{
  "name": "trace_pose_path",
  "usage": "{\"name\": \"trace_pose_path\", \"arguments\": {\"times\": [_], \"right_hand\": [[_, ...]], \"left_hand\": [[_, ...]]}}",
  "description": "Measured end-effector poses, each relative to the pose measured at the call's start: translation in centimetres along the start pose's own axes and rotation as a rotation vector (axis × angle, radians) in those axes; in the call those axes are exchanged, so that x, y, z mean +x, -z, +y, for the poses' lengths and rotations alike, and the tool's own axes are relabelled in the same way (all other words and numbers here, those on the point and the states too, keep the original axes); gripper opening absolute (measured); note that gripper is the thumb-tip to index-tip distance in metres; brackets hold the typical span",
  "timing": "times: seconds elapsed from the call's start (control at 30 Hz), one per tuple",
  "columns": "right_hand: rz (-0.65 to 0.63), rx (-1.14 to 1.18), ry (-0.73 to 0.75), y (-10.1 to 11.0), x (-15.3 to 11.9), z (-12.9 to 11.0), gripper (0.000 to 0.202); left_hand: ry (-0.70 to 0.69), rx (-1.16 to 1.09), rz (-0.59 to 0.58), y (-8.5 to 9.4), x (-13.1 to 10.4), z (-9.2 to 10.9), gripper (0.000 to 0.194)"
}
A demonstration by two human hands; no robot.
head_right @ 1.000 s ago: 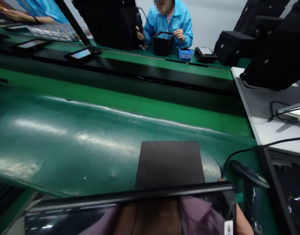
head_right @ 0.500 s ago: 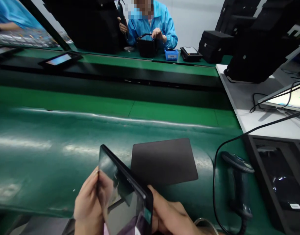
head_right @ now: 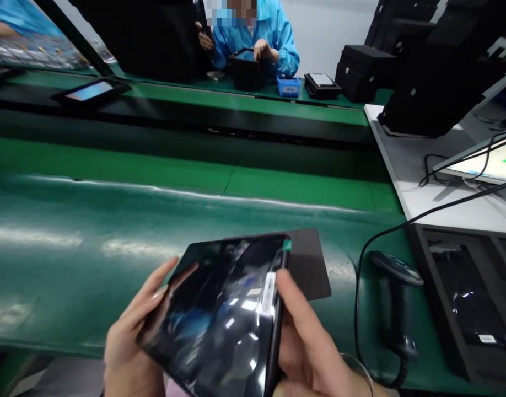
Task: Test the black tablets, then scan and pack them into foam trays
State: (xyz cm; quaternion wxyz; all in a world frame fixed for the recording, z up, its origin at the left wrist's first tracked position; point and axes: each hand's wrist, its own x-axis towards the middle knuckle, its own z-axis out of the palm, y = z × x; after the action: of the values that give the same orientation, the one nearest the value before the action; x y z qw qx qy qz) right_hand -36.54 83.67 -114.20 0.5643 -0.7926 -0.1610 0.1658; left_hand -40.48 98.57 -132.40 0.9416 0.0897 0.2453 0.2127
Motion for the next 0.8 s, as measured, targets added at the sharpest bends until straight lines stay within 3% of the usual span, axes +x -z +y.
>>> {"name": "trace_pose_path", "arguments": {"times": [0.07, 0.17, 0.27, 0.4, 0.5, 0.67, 0.8], "right_hand": [[0.032, 0.002, -0.049, 0.6, 0.8, -0.6, 0.054], [0.005, 0.071, -0.114, 0.9, 2.0, -1.5, 0.051], [-0.009, 0.124, -0.134, 0.7, 2.4, -2.2, 0.045], [-0.065, 0.113, -0.117, 1.1, 2.4, -1.8, 0.04], [-0.08, 0.123, -0.075, 2.0, 2.8, -0.9, 0.04], [0.073, 0.205, -0.041, 3.8, 4.4, 0.3, 0.032], [0.294, 0.235, -0.128, 5.0, 5.3, 0.5, 0.032]], "left_hand": [[0.012, 0.057, -0.026, 0.8, 0.0, 0.7, 0.023], [-0.086, 0.072, -0.061, 1.0, -0.2, 1.3, 0.023], [-0.146, -0.021, -0.062, -1.2, -1.5, 1.8, 0.032], [-0.177, -0.097, -0.055, -4.7, -3.5, 2.6, 0.03], [-0.223, -0.094, -0.054, -4.8, -3.8, 2.5, 0.032], [-0.325, 0.042, -0.064, -2.8, -3.5, 1.3, 0.038], [-0.3, 0.107, -0.185, -4.1, -4.4, 1.4, 0.042]]}}
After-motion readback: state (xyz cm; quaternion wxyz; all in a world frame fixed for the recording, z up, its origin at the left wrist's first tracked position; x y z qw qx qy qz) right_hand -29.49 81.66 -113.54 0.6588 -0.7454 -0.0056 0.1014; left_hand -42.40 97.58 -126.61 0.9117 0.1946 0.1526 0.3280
